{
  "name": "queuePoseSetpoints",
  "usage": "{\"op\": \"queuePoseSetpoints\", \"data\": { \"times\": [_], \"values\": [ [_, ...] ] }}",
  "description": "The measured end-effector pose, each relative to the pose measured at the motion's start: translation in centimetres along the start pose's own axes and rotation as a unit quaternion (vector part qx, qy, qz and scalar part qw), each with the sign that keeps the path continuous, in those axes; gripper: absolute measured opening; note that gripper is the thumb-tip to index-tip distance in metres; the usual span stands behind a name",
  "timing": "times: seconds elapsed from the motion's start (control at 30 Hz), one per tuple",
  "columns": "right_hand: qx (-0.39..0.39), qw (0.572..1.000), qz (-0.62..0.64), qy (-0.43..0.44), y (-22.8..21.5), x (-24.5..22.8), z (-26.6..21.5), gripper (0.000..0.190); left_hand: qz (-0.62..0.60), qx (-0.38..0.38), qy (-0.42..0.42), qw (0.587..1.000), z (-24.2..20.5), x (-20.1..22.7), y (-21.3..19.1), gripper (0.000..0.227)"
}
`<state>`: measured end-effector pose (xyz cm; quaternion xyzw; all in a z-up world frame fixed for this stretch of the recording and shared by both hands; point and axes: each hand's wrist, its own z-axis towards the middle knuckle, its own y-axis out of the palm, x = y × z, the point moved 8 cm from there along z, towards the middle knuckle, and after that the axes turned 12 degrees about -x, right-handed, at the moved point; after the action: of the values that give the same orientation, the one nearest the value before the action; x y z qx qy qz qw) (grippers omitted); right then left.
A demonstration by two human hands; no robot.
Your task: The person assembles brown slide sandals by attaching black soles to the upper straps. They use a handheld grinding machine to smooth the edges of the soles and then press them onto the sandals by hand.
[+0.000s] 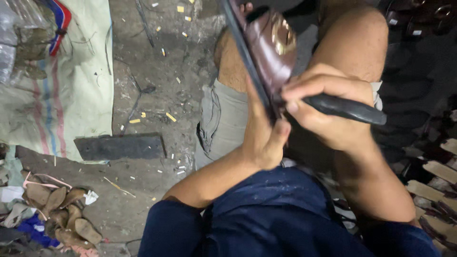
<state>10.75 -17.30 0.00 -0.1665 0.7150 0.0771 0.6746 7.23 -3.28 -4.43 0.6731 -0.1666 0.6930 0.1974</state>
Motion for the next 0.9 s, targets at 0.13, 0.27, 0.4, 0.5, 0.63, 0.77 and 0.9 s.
{"op": "queuePoseSetpoints", "data": {
  "times": [0.13, 0.27, 0.4, 0.5, 0.63, 0.77, 0.9],
  "values": [
    [-0.106, 0.987, 0.106, -0.056, -0.1, -0.2, -1.6, 0.017, -0.115, -0.028, 0.083, 0.99, -0.2, 3.0, -1.2, 0.084],
    [-0.107, 0.978, 0.151, -0.094, 0.8, 1.2, -3.5, 0.015, -0.228, -0.005, -0.029, 0.973, -0.2, 0.1, -1.6, 0.086],
    [-0.107, 0.978, 0.129, -0.128, 0.9, 2.0, -4.1, 0.016, -0.226, 0.004, -0.084, 0.971, -0.9, -1.4, 0.5, 0.083],
    [-0.106, 0.974, 0.158, -0.126, 0.7, 2.1, -5.3, 0.013, -0.195, -0.004, -0.056, 0.979, -2.4, -1.3, 0.7, 0.083],
    [-0.077, 0.969, 0.234, -0.002, 0.2, 2.7, -6.6, 0.028, -0.172, -0.028, -0.042, 0.984, -4.1, -1.6, 1.0, 0.089],
    [-0.13, 0.958, 0.254, 0.017, 0.6, 1.9, -6.7, 0.035, -0.083, -0.04, -0.013, 0.996, -4.8, -1.0, 0.9, 0.086],
    [-0.128, 0.933, 0.33, 0.066, 1.5, 2.5, -8.2, 0.047, -0.146, -0.071, 0.016, 0.987, -4.5, 0.5, 0.5, 0.097]
  ]
}}
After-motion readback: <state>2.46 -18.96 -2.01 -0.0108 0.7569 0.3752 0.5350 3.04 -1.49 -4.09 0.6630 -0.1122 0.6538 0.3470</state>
